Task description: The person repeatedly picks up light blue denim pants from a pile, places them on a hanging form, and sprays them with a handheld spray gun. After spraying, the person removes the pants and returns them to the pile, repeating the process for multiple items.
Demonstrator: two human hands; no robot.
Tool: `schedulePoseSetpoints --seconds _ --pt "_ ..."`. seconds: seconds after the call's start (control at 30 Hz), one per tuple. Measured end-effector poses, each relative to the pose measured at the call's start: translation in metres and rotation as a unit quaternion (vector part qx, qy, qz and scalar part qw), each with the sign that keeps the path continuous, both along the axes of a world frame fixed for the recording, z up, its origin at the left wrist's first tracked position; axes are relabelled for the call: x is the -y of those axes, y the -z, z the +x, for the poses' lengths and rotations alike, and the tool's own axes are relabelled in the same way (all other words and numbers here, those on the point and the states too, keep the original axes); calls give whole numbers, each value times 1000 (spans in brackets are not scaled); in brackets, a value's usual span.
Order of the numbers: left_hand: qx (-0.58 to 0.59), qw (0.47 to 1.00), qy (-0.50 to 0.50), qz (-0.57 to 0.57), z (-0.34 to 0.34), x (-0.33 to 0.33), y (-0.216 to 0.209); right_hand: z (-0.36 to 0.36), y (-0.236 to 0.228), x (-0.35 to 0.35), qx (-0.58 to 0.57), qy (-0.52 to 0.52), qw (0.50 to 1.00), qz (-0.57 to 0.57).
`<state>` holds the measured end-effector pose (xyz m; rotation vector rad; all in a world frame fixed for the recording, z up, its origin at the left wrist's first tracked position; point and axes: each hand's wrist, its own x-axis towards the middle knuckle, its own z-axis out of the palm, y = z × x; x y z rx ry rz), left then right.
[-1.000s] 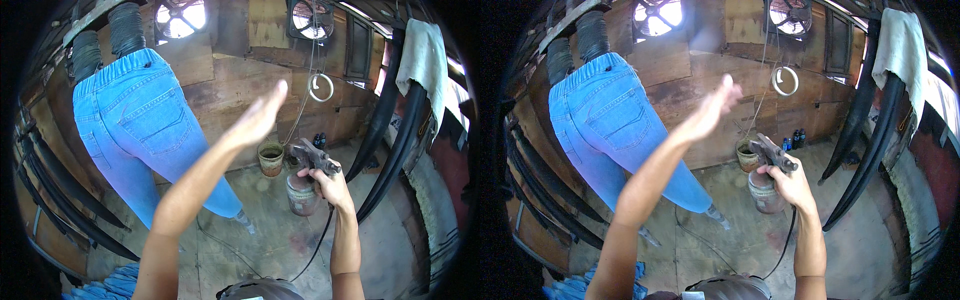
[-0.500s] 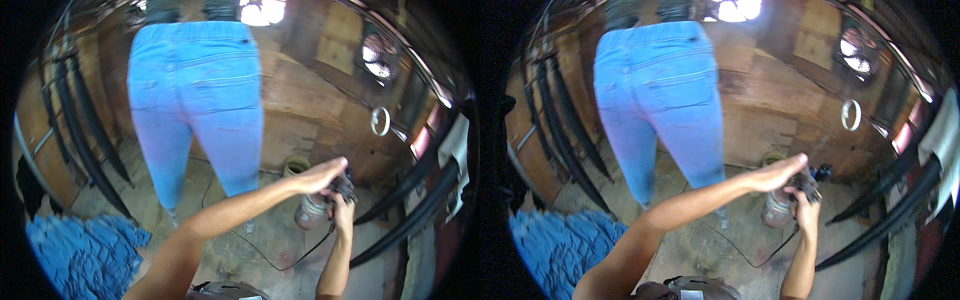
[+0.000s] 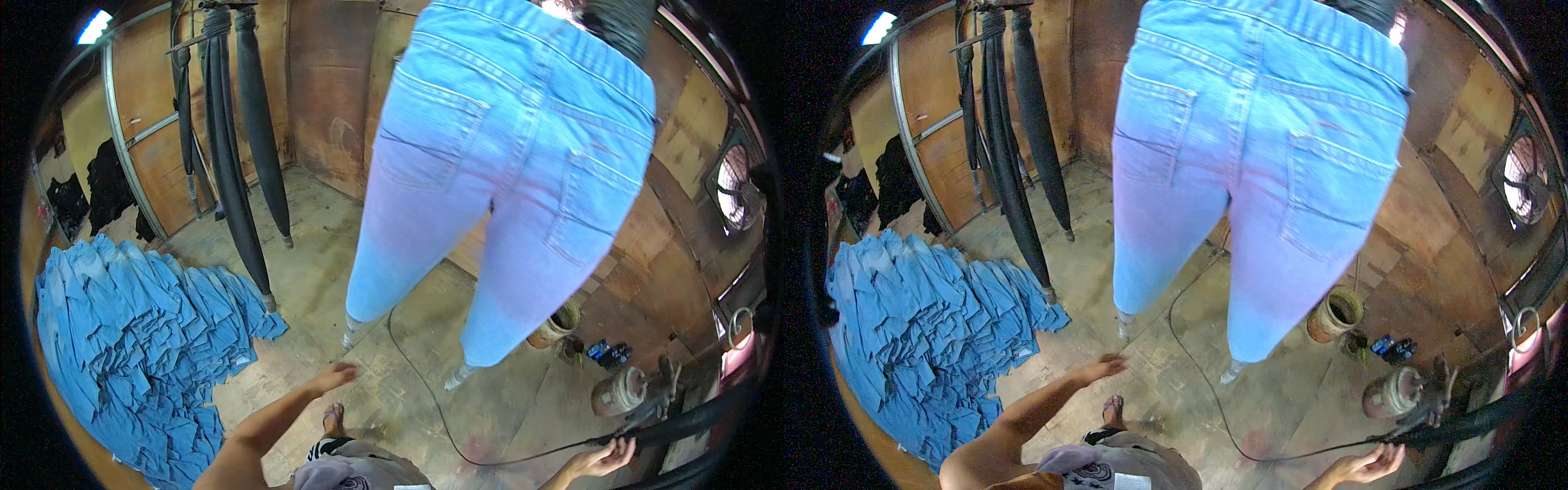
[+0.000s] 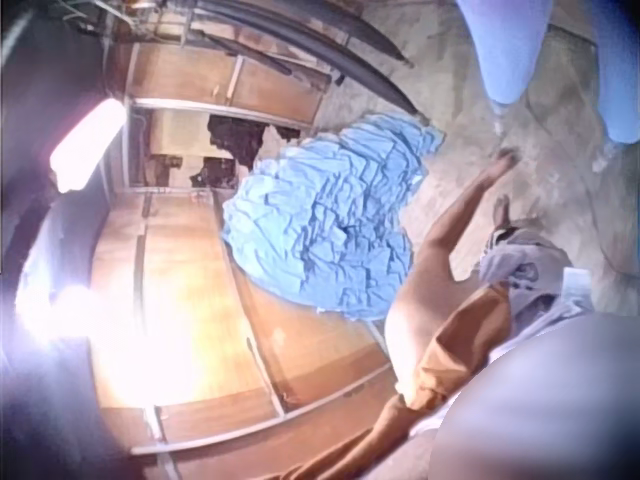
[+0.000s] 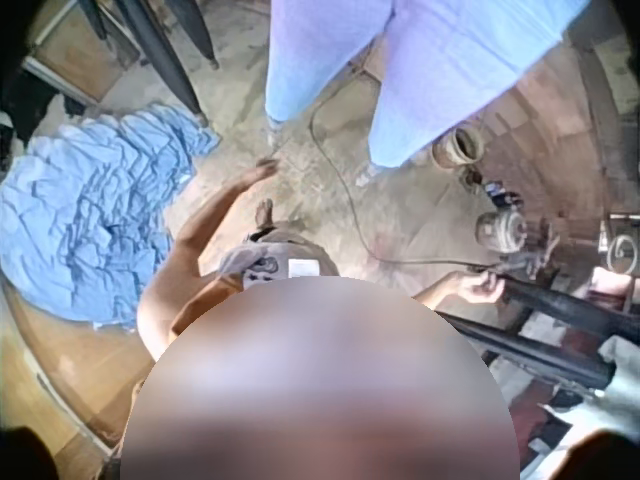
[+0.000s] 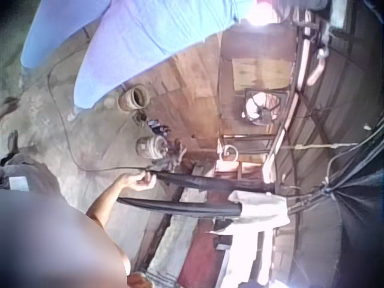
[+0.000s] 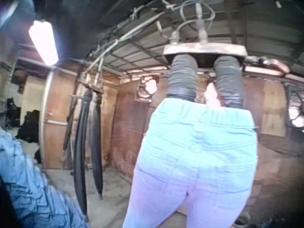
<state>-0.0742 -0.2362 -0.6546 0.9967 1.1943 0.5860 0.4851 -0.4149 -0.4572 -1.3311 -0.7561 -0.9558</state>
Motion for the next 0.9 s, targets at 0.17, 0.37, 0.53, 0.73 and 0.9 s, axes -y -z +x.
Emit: schedulePoseSetpoints --seconds 0.17,0.37,0.53,0.73,0.9 --pt "4 986 -89 -139 -124 33 64 -39 80 -62 -238 -246 921 -186" --pt "68 988 -135 -12 -99 -102 40 -88 150 -213 -530 -354 668 -384" --pt "39 998 2 50 -26 -196 -4 -104 146 -255 -579 -370 571 -450" --pt "-47 993 91 52 -5 -236 -37 -120 138 -243 -653 -412 574 -272" --pt "-3 995 39 88 -4 -262 -45 -146 144 -239 -674 -389 621 -93"
